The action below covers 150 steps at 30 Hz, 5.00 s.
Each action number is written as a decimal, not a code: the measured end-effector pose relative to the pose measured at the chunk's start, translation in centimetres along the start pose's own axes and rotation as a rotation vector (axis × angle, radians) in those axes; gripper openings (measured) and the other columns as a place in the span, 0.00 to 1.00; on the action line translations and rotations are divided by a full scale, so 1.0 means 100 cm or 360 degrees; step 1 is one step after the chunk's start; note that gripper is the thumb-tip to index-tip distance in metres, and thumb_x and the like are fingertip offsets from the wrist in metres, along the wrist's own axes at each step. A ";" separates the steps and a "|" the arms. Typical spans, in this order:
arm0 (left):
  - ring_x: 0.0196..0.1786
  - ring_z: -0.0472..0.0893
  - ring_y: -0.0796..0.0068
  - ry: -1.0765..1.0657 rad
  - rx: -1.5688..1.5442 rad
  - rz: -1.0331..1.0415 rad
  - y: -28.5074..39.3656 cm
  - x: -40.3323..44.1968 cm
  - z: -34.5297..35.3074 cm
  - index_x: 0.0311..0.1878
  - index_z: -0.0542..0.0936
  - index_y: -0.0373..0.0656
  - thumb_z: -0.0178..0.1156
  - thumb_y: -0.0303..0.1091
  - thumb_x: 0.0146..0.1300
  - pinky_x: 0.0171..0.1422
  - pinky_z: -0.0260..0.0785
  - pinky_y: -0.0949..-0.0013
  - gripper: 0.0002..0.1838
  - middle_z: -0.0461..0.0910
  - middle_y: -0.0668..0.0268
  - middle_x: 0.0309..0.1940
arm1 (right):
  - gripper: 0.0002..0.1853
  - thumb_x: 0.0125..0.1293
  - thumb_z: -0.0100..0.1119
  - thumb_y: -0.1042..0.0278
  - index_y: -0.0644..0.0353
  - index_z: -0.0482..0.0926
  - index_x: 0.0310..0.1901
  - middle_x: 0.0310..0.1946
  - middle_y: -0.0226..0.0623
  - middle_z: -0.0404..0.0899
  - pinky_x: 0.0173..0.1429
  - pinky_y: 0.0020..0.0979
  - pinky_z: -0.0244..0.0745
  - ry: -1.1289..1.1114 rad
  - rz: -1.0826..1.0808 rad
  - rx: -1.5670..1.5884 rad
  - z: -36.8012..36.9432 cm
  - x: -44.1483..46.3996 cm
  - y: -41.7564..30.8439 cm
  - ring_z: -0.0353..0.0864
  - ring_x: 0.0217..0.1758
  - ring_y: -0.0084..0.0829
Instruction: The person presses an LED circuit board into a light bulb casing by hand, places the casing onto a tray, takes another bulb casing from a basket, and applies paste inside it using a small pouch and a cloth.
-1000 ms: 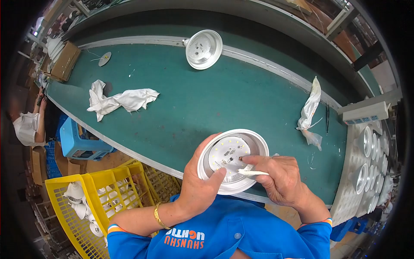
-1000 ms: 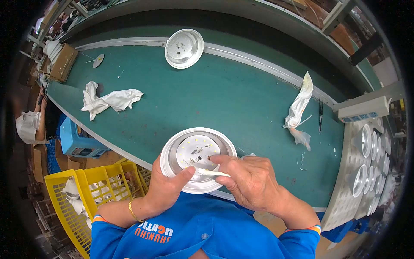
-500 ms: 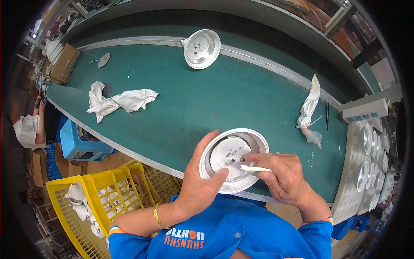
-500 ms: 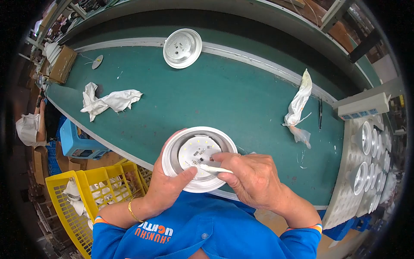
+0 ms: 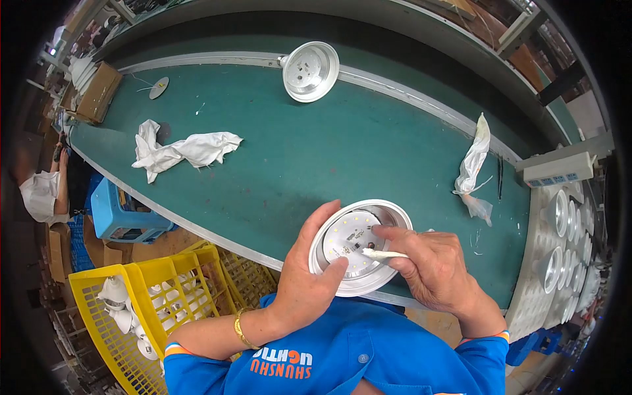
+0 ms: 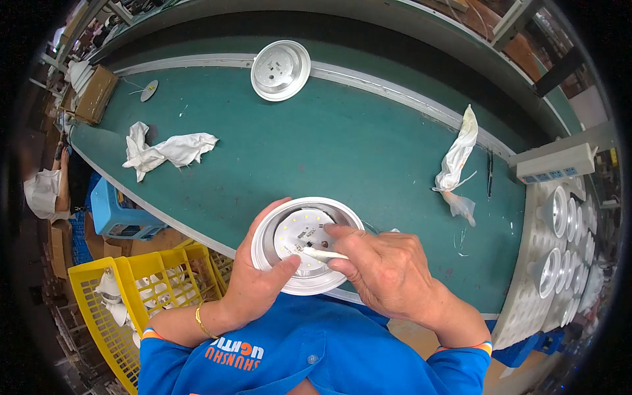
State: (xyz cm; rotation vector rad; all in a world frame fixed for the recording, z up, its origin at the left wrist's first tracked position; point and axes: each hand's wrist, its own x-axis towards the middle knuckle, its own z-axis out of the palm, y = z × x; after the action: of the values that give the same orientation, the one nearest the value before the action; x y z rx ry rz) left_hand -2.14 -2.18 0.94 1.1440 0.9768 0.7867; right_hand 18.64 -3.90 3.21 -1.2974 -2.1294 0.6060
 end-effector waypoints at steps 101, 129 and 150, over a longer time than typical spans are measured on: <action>0.64 0.73 0.65 0.0365 -0.0109 -0.0080 -0.014 0.004 0.007 0.68 0.64 0.34 0.53 0.15 0.60 0.69 0.65 0.65 0.30 0.73 0.52 0.60 | 0.15 0.63 0.63 0.66 0.65 0.78 0.49 0.41 0.47 0.85 0.27 0.35 0.77 0.0140 -0.0039 -0.0021 0.024 0.008 0.011 0.84 0.25 0.39; 0.55 0.78 0.70 0.0747 -0.0284 -0.0033 -0.030 0.012 -0.005 0.61 0.69 0.32 0.58 0.21 0.63 0.61 0.70 0.68 0.23 0.78 0.55 0.53 | 0.10 0.51 0.72 0.75 0.62 0.80 0.34 0.17 0.35 0.72 0.21 0.31 0.63 0.0574 -0.0168 -0.0061 0.005 0.021 0.006 0.71 0.16 0.30; 0.56 0.80 0.63 -0.0063 0.0540 -0.0073 0.025 0.025 -0.024 0.62 0.71 0.33 0.55 0.16 0.58 0.61 0.72 0.64 0.25 0.80 0.52 0.52 | 0.08 0.48 0.63 0.73 0.61 0.74 0.29 0.18 0.35 0.69 0.22 0.32 0.72 -0.0197 -0.0764 -0.0951 -0.009 0.067 -0.030 0.78 0.20 0.32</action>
State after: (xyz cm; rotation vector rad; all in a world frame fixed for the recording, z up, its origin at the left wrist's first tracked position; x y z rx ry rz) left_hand -3.49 1.53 2.54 1.4174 1.1272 0.5713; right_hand 14.89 0.95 7.34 -0.9651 -2.7168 -0.1731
